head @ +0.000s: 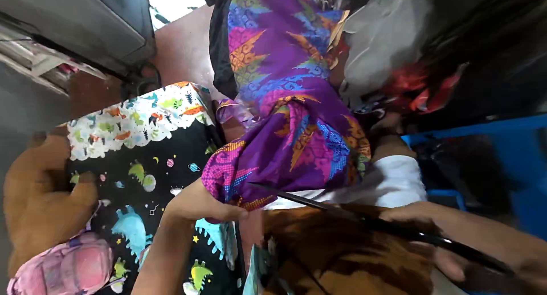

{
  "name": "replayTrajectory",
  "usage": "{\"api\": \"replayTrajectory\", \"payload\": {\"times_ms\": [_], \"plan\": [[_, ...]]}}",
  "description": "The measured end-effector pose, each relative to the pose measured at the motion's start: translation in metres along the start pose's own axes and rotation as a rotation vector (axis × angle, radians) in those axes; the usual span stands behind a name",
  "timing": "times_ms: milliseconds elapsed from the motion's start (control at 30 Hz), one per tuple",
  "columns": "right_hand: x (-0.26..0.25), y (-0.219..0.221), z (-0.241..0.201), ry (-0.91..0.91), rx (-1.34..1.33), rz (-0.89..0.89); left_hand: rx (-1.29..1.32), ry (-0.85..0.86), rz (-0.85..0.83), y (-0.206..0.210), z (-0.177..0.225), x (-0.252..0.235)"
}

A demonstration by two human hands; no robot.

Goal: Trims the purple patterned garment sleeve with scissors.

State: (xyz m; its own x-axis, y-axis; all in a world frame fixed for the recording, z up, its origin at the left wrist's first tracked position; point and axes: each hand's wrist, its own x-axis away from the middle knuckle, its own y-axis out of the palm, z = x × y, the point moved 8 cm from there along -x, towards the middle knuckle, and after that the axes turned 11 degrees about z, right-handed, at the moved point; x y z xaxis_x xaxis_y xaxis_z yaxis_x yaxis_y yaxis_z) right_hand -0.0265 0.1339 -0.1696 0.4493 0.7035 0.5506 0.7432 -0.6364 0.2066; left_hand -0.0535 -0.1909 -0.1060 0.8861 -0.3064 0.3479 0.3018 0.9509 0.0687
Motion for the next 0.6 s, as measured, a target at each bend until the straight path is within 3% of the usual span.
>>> {"api": "replayTrajectory", "payload": {"times_ms": [333,600], "plan": [[0.008,-0.015,-0.018,-0.026,0.114,0.010,0.043,0.079,-0.110,-0.001,0.001,-0.004],[0.010,-0.010,-0.025,-0.131,0.150,0.014,0.028,0.089,-0.026,0.001,0.004,-0.002]]}}
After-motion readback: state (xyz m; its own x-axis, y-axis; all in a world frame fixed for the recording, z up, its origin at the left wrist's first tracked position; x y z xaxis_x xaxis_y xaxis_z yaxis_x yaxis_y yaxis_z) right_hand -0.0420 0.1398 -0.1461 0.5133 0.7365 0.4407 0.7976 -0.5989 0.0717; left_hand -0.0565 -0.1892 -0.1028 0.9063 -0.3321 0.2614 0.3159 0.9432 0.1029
